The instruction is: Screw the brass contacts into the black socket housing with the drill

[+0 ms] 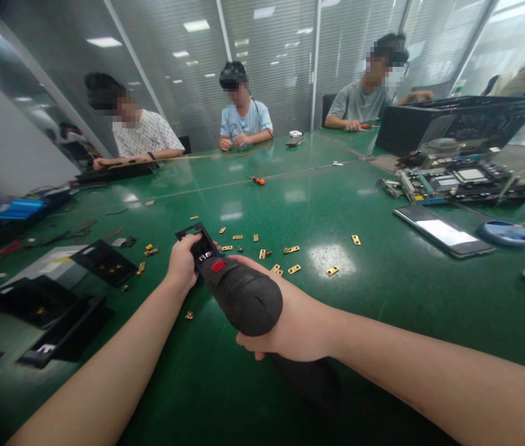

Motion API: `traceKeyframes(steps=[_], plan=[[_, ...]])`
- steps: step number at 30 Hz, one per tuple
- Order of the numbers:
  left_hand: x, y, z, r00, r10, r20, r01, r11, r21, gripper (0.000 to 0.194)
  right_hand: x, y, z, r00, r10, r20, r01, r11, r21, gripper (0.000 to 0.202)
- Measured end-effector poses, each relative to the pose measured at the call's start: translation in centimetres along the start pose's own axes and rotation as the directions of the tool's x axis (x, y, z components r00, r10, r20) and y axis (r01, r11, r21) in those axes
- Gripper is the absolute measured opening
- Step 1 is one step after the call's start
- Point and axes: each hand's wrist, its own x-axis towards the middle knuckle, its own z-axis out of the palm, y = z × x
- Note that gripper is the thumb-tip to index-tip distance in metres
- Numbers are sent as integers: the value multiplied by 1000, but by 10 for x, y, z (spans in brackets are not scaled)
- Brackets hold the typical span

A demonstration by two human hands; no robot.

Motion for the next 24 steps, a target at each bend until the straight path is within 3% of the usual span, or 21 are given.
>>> traceKeyframes(steps=[14,24], plan=[[6,-5,-4,1000,6,4,-6,1000,8,27,-1,-7,1,1000,6,2,-6,996,-87,103],[6,-4,-4,1000,-8,-10,8,1000,15,29,0,-4,-1,1000,-6,4,6,999,-44,101]])
